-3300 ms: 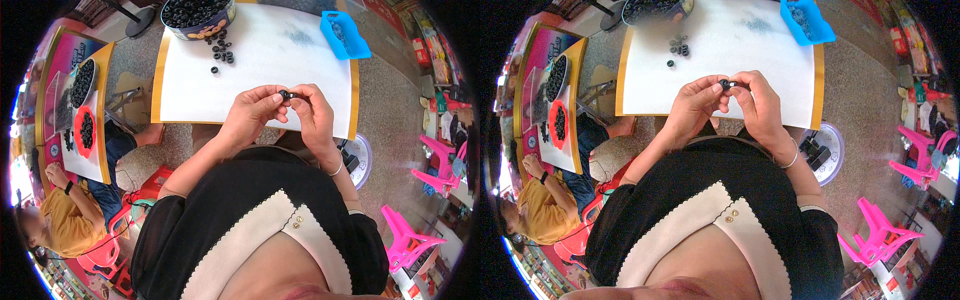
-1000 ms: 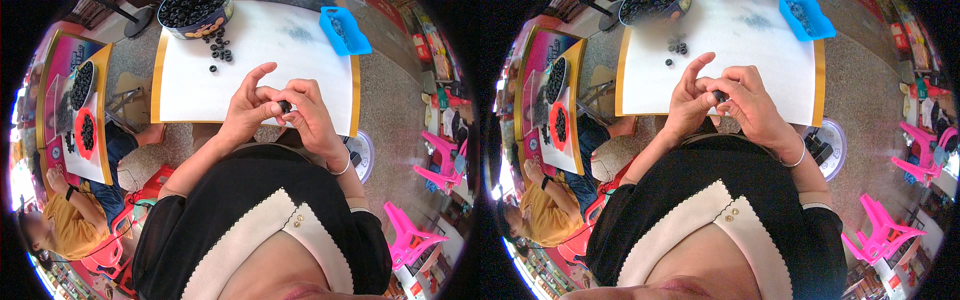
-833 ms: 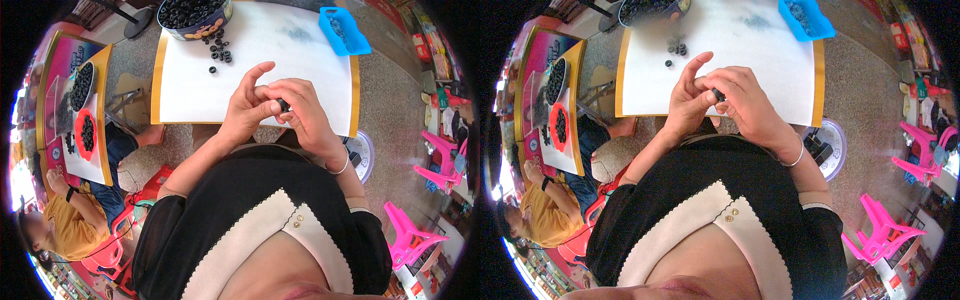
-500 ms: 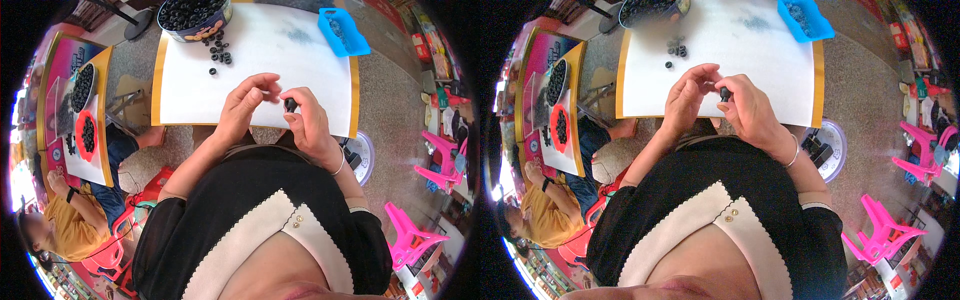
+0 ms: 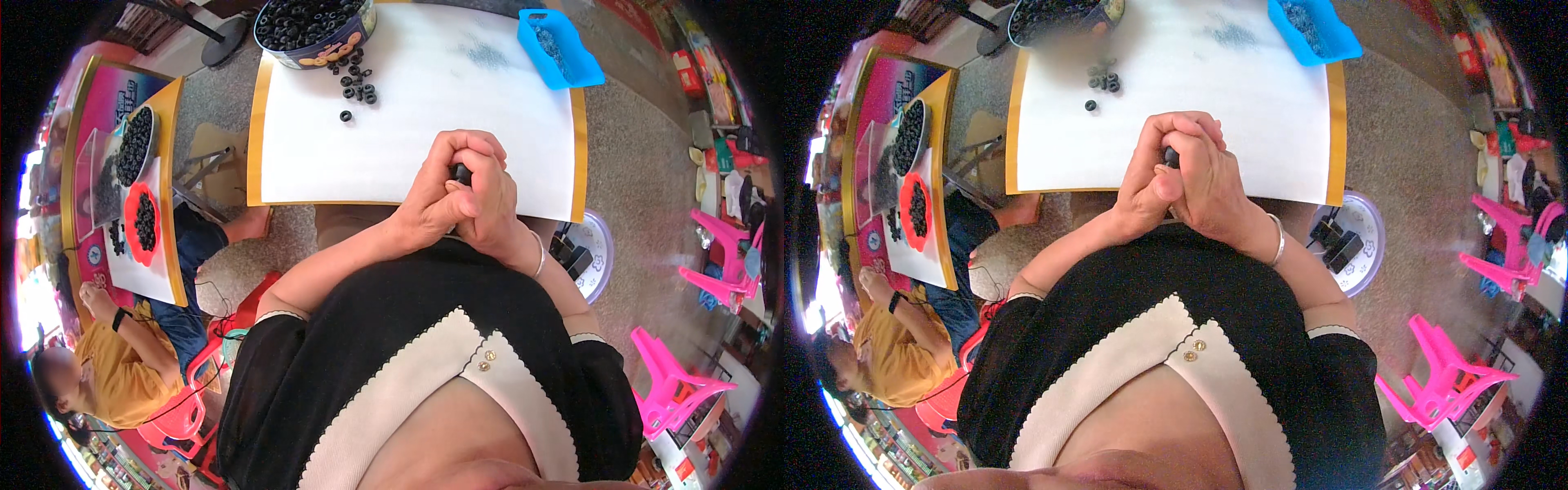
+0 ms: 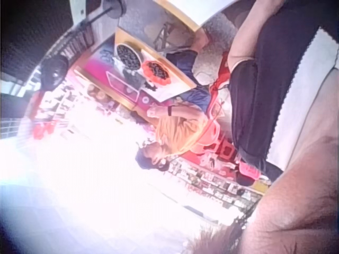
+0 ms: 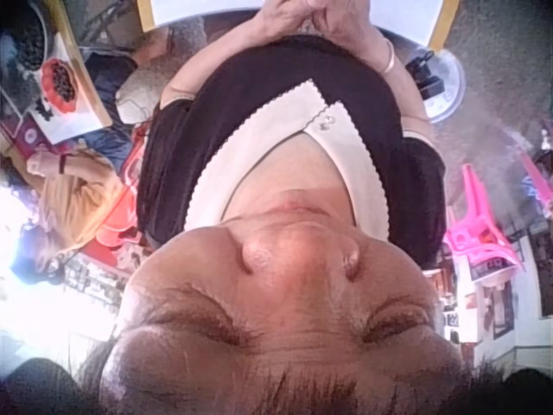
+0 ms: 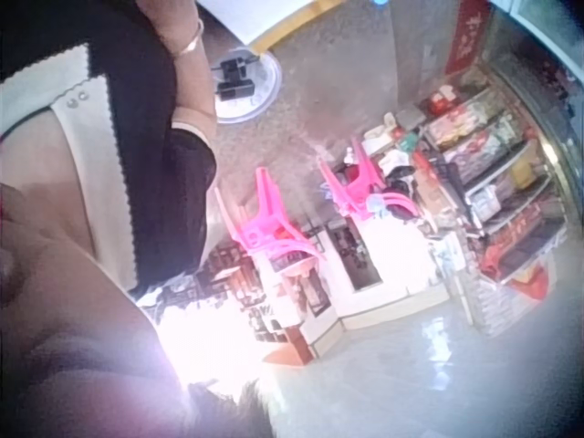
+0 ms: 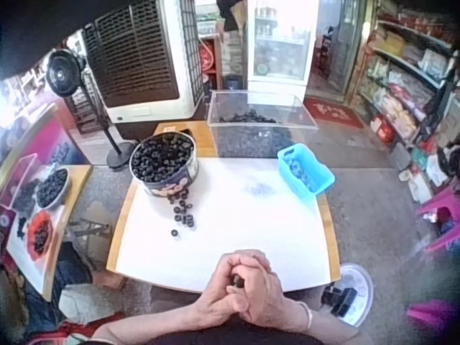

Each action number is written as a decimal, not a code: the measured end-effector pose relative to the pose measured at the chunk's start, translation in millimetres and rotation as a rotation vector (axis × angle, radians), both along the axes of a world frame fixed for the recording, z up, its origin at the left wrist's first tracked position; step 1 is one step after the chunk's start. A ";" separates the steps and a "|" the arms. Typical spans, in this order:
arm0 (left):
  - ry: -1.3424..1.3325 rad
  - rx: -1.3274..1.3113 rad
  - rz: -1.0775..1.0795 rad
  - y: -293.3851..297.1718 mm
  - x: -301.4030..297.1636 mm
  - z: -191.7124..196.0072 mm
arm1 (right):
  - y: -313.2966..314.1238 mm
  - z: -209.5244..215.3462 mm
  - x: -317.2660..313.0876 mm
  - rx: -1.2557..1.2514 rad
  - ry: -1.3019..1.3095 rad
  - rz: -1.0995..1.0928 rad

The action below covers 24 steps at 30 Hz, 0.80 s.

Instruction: Inspecting and sorting small black rubber gaskets at a workbench.

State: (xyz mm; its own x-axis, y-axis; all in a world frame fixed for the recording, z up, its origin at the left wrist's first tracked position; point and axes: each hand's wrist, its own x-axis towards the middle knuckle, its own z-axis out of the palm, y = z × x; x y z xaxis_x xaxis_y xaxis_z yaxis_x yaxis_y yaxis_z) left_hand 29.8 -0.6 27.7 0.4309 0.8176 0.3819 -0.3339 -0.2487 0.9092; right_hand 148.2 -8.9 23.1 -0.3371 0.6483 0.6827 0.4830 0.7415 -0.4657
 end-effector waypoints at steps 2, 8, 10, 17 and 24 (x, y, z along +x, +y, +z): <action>-0.063 -0.043 -0.018 -0.8 -1.8 -4.1 | 0.4 -5.1 0.9 -0.007 0.007 0.021; -0.295 -0.222 -0.020 3.7 -0.4 -7.2 | 2.5 5.1 4.9 -0.284 0.125 0.077; -0.307 -0.278 0.065 7.2 -3.9 -5.4 | 2.6 13.3 11.6 -0.653 0.395 0.167; -0.188 -0.756 0.046 7.3 -20.3 1.4 | 10.9 6.2 10.4 -0.637 0.521 0.118; -0.397 -0.913 0.017 12.9 -20.7 -5.1 | 14.4 4.3 10.8 -0.739 0.582 0.079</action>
